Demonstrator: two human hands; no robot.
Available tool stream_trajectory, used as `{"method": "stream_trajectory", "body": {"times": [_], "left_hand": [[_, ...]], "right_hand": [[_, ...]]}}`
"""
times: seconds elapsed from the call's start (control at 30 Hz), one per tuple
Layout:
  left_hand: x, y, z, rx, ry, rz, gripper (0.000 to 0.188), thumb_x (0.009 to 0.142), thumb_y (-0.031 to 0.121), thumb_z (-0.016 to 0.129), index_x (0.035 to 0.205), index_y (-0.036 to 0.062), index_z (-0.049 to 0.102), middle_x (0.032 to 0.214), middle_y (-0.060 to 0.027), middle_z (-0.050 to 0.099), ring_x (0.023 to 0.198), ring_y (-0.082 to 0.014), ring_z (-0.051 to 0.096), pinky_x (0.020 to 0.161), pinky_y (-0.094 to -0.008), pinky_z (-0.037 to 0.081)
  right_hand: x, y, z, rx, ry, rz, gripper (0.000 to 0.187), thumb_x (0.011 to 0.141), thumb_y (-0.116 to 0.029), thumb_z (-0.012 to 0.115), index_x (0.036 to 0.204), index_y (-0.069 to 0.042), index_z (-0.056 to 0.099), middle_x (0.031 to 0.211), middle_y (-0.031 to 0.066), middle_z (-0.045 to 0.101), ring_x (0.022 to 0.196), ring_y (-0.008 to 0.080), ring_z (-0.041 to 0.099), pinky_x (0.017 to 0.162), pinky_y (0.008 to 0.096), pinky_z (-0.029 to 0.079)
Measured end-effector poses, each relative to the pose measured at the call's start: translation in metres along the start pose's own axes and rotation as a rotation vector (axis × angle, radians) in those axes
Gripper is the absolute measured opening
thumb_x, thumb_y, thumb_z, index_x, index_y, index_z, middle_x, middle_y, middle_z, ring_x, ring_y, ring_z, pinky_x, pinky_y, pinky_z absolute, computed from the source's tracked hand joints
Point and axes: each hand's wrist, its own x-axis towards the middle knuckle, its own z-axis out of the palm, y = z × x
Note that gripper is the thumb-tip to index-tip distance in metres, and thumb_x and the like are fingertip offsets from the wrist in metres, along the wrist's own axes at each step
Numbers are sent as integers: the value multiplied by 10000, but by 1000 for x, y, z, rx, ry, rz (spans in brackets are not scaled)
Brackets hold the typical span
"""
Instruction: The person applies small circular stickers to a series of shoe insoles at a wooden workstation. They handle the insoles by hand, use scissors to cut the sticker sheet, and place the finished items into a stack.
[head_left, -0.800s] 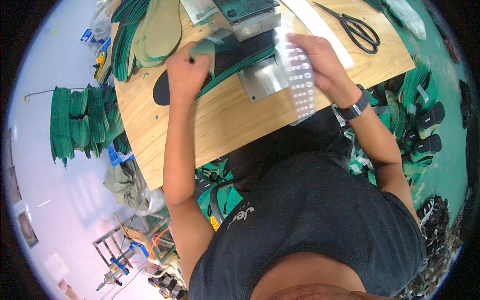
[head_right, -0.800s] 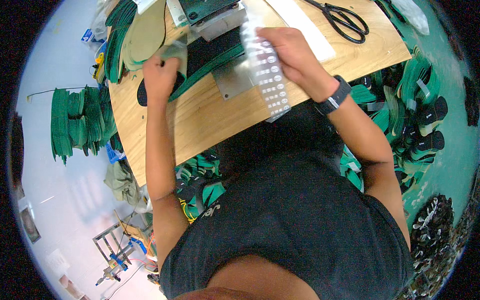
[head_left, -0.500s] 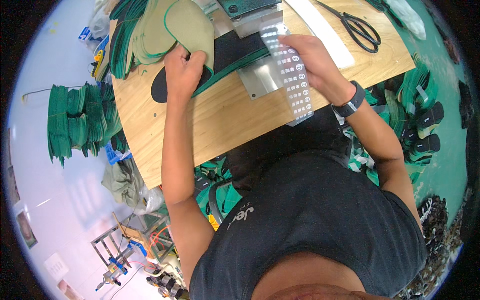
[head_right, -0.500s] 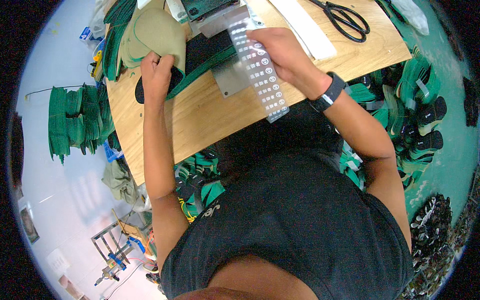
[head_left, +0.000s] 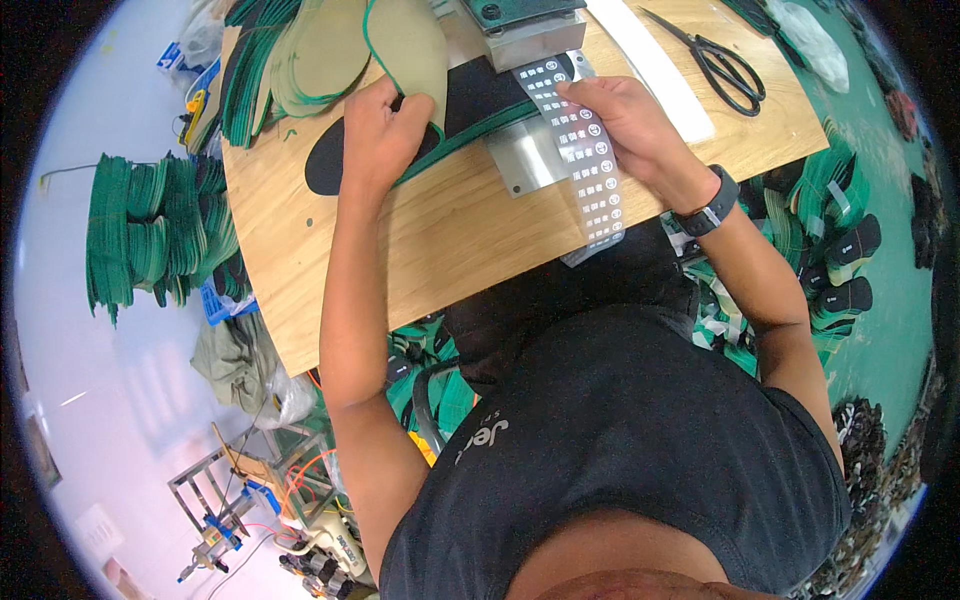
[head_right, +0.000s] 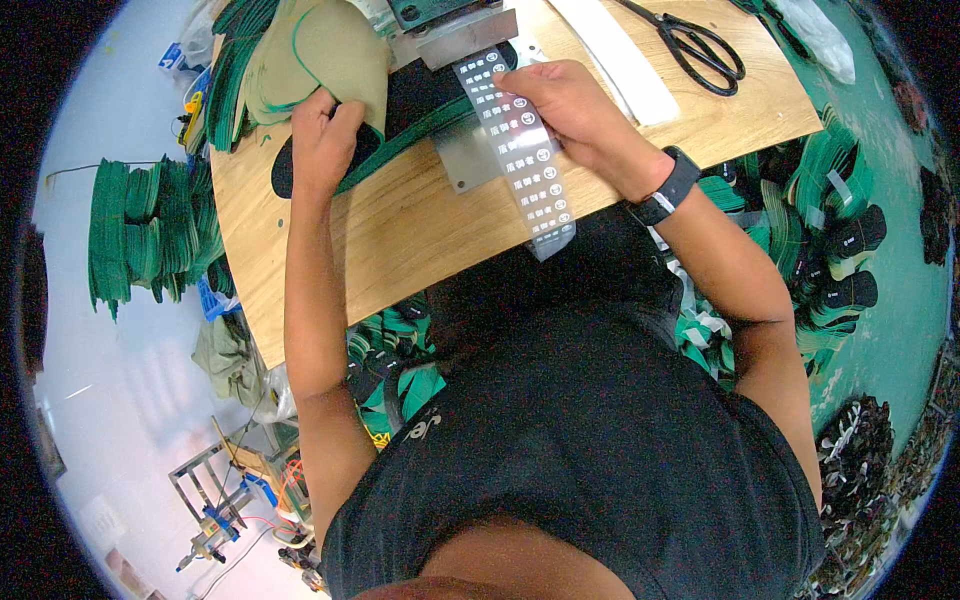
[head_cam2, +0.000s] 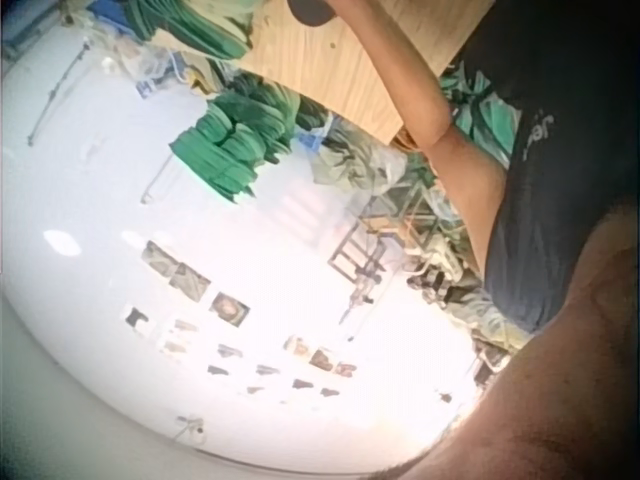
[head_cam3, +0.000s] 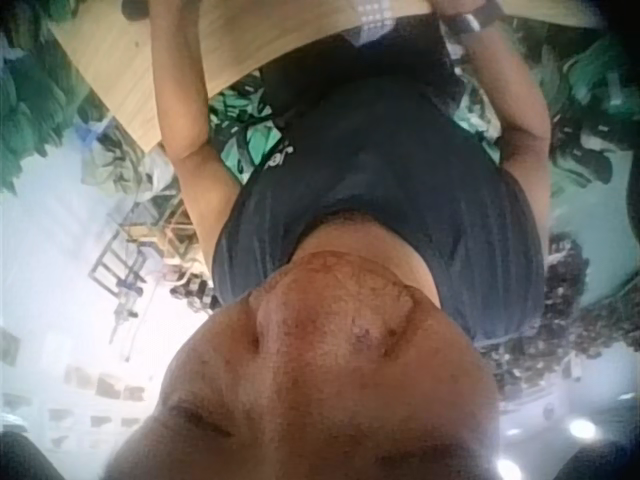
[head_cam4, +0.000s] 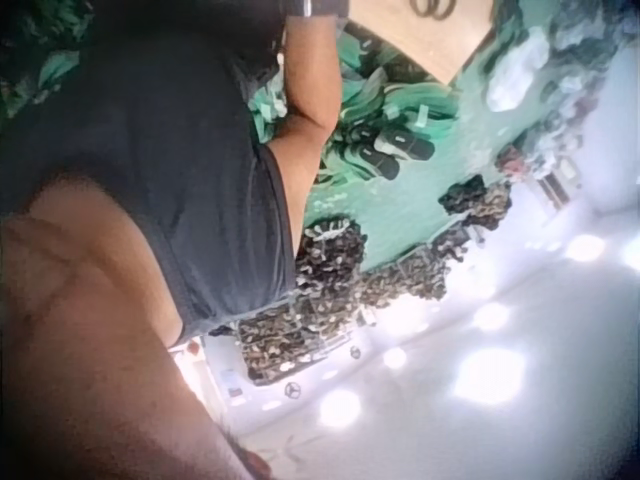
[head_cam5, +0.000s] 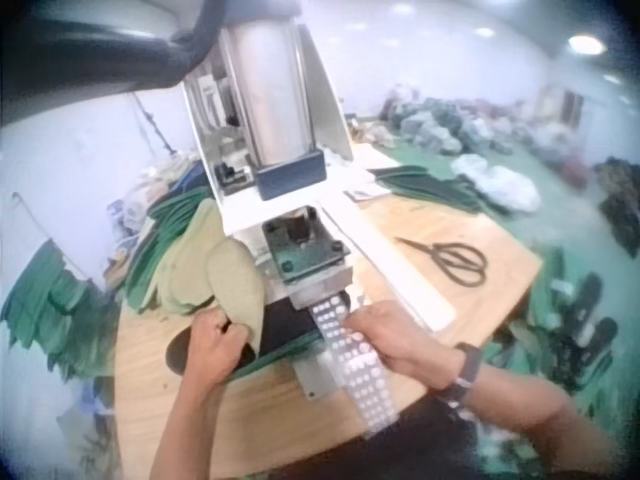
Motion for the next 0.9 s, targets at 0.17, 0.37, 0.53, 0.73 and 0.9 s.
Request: {"method": "stream_trajectory", "body": {"times": [0.17, 0.37, 0.53, 0.73, 0.9], "left_hand": [[0, -8, 1, 15, 25, 71, 172, 727, 141, 534, 760, -25, 569, 556, -115, 476, 510, -158, 406, 512, -304, 375], [1, -1, 1, 85, 10, 65, 181, 729, 148, 535, 758, -27, 569, 550, -120, 473, 504, -166, 408, 513, -307, 382], [-1, -4, 2, 78, 16, 83, 175, 726, 143, 538, 752, -29, 559, 552, -127, 467, 506, -168, 402, 513, -308, 383], [-2, -1, 4, 81, 8, 81, 161, 725, 132, 537, 740, -28, 543, 557, -138, 472, 504, -178, 414, 513, -313, 388], [0, -7, 5, 75, 15, 93, 157, 728, 129, 537, 740, -27, 545, 563, -146, 482, 505, -186, 421, 513, -317, 389]], "right_hand": [[1, -2, 0, -38, -23, 22, 188, 877, -181, 612, 755, -38, 614, 661, 3, 616, 511, 45, 539, 450, 178, 416], [5, -1, -5, -91, -41, 3, 190, 879, -188, 616, 766, -35, 618, 663, -2, 616, 513, 41, 541, 456, 171, 427], [0, -4, 2, -67, -15, 10, 180, 884, -177, 621, 774, -35, 623, 666, -7, 617, 500, 38, 545, 451, 159, 432], [2, 0, -2, -80, -3, -6, 192, 850, -186, 640, 768, -13, 642, 669, 24, 624, 502, 71, 568, 431, 187, 430], [4, 3, -2, -74, 5, -4, 188, 845, -180, 642, 757, -14, 640, 642, 30, 617, 494, 71, 562, 409, 191, 397]]}}
